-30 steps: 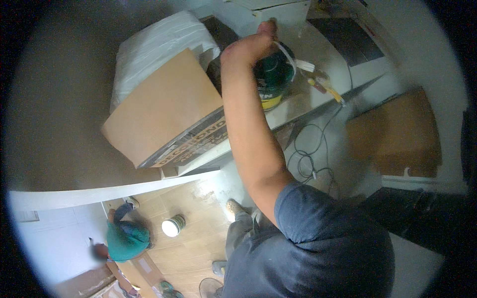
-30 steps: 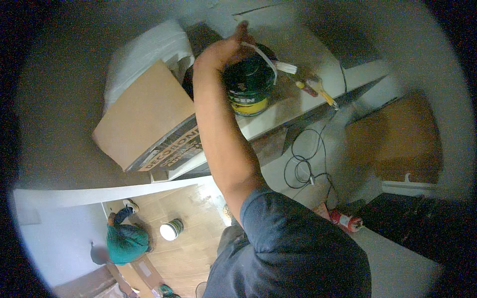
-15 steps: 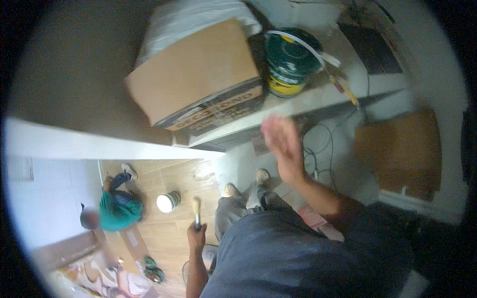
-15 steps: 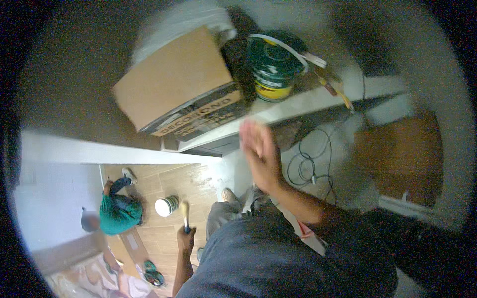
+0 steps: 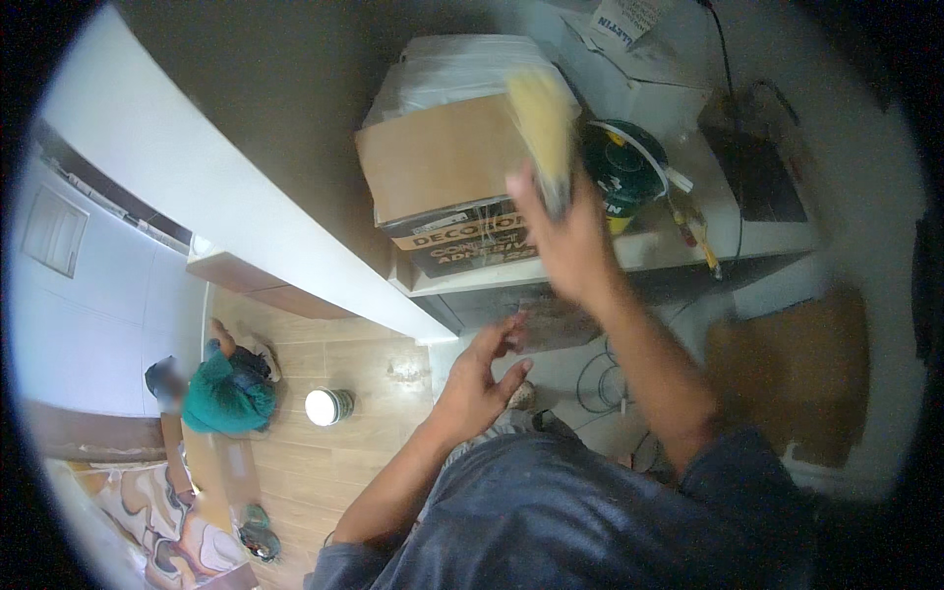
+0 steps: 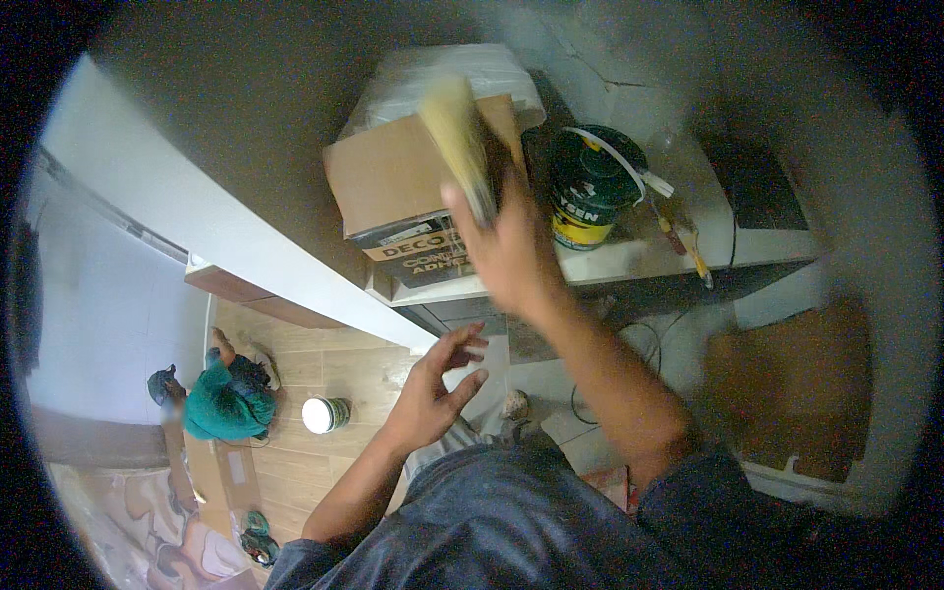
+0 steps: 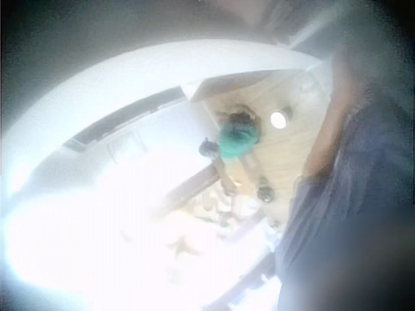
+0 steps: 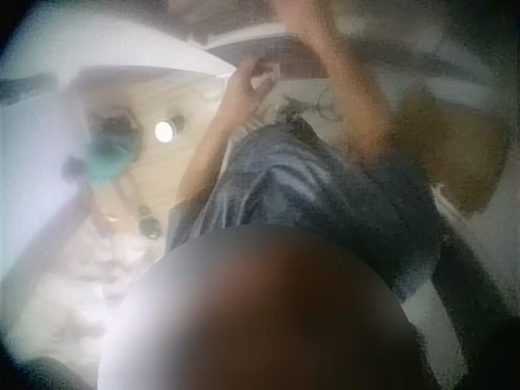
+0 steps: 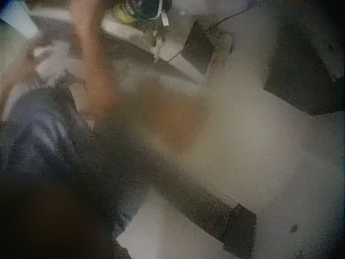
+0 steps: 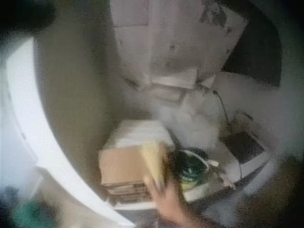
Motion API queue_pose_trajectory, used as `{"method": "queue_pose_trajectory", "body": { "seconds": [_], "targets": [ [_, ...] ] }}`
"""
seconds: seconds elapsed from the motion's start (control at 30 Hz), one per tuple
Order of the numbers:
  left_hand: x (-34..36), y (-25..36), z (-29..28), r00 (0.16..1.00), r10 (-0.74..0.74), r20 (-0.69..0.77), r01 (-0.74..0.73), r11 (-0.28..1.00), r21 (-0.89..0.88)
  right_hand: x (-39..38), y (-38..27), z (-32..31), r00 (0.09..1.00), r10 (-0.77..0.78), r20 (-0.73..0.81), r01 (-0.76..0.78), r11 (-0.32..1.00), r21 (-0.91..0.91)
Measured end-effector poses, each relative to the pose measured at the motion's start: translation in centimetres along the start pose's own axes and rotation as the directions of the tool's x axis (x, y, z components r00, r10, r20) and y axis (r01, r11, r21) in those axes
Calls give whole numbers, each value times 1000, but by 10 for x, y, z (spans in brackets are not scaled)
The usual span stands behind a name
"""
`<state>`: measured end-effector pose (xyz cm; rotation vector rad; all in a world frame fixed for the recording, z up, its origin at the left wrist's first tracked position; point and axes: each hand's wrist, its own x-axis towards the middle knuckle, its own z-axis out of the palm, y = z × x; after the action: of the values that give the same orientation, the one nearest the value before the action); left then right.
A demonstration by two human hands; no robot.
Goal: The person kneels and uses a paintbrush to apply white paint to the baseboard along a wall. They hold a small paint container in the other hand and repeatedly dip the brush to continue painting the trim.
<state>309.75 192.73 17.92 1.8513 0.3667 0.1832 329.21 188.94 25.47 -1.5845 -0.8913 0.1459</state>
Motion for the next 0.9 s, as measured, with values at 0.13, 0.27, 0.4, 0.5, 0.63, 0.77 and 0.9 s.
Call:
{"method": "queue_pose_trajectory", "body": {
  "seconds": [0.13, 0.27, 0.4, 0.5, 0.63, 0.77, 0.9],
  "targets": [
    [-56, -32, 7, 962, -226, 151, 239, 968, -72, 119, -23, -14, 974, -224, 46, 215, 828, -519],
    [-101, -34, 15, 933, -297, 204, 322, 942, -100, 211, 2, 23, 940, -20, 340, 271, 650, -710],
    [-123, -44, 3, 948, -313, 55, 318, 933, -171, 229, 3, 54, 837, 131, 531, 367, 586, -723],
    [-136, -60, -11, 920, -390, -35, 381, 912, -152, 231, 20, 44, 860, -62, 507, 406, 685, -605],
    [-155, -133, -25, 878, -465, -113, 455, 884, -107, 197, 11, -41, 894, -215, 394, 405, 765, -500],
    [-252, -294, -33, 787, -602, -136, 616, 776, 134, 89, -140, -43, 883, -143, 447, 383, 772, -508],
    [-445, -522, -54, 634, -738, 230, 306, 513, 802, -6, -195, 3, 742, -191, 643, 542, 736, -406]
  ]
}}
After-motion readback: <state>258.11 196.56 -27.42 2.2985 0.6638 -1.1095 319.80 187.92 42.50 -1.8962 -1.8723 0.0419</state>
